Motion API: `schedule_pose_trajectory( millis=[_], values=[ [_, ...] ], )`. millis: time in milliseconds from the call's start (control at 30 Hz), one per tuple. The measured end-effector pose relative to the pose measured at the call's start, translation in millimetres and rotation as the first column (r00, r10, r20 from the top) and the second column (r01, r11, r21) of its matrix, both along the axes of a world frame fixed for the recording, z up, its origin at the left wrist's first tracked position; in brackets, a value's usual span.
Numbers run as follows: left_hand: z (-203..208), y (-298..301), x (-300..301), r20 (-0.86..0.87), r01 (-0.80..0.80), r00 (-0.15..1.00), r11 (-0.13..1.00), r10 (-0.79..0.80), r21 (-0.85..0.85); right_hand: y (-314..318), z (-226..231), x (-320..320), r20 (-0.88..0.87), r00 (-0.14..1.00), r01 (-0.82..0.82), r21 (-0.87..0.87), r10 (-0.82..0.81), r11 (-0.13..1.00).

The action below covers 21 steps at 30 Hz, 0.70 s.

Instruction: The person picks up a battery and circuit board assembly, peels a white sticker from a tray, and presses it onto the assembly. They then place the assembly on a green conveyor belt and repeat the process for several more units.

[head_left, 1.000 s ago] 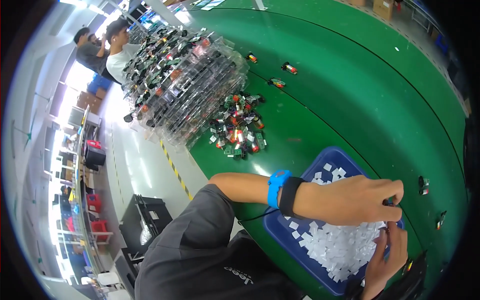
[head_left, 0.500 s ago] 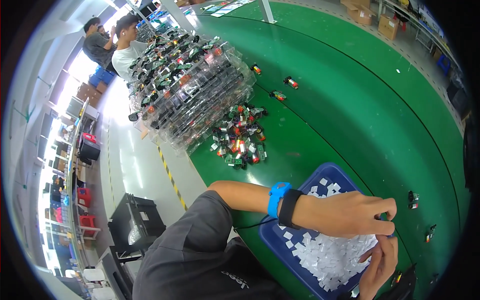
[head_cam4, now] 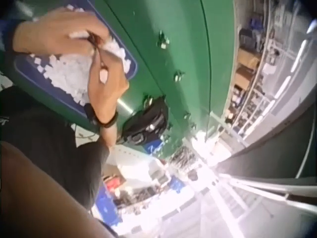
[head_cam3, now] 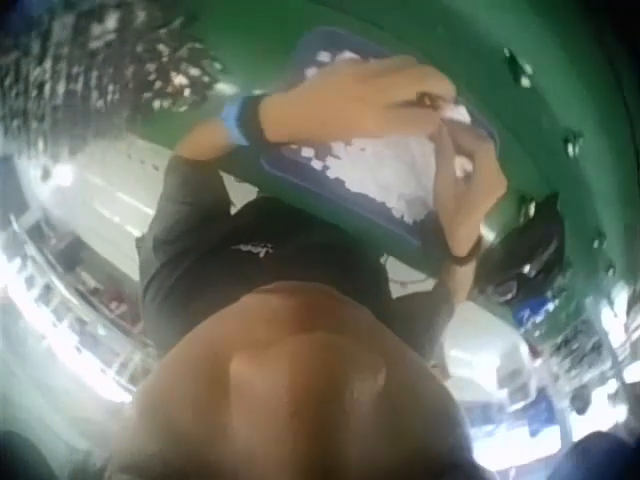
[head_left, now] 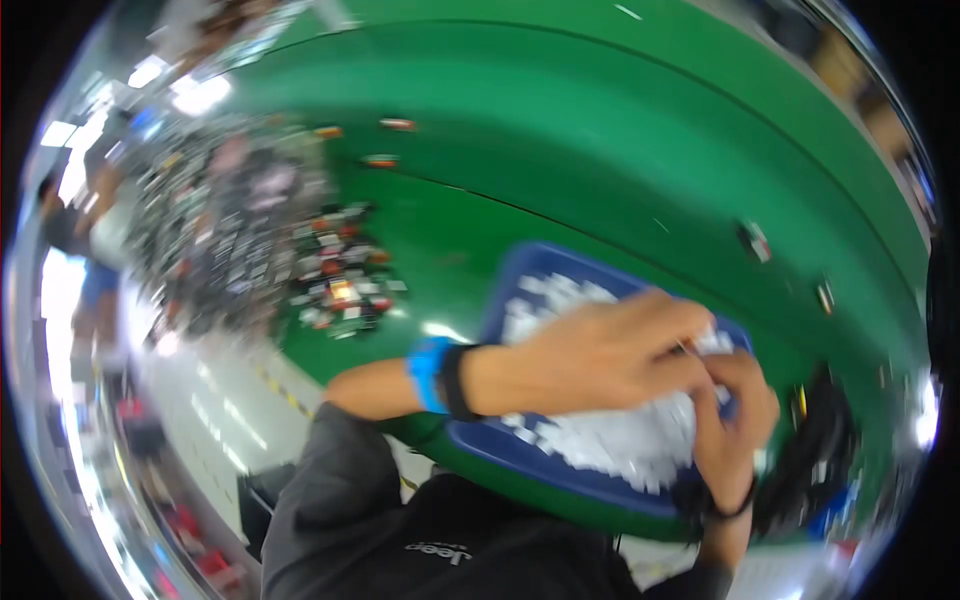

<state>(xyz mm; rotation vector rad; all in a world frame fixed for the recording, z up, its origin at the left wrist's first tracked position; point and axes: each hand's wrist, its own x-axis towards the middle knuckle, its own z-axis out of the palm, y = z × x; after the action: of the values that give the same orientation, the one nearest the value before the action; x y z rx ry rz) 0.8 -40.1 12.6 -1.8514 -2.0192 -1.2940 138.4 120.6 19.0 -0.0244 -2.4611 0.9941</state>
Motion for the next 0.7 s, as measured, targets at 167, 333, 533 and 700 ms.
schedule_pose_trajectory(
  millis=[167,333,533,700],
  values=[
    [13.4,12.4,-8.1,0.058,0.069,0.996,0.997,-0.066,-0.042,12.5,-3.8,-3.4,-0.082,0.996,0.012,-0.300,-0.039,0.954],
    [17.8,15.1,-15.5,0.849,0.198,0.513,0.980,-0.123,0.022,24.2,-0.2,2.3,-0.159,0.987,-0.063,-0.191,0.032,0.979],
    [16.0,12.2,-12.2,0.998,0.360,0.062,0.932,0.022,-0.043,20.9,-4.1,4.0,-0.043,0.999,-0.033,-0.030,0.032,0.999],
    [15.8,11.7,-6.5,0.741,0.225,0.667,0.928,0.075,-0.297,24.2,-6.6,2.8,0.087,0.996,0.016,-0.001,-0.015,1.000]
  ],
)
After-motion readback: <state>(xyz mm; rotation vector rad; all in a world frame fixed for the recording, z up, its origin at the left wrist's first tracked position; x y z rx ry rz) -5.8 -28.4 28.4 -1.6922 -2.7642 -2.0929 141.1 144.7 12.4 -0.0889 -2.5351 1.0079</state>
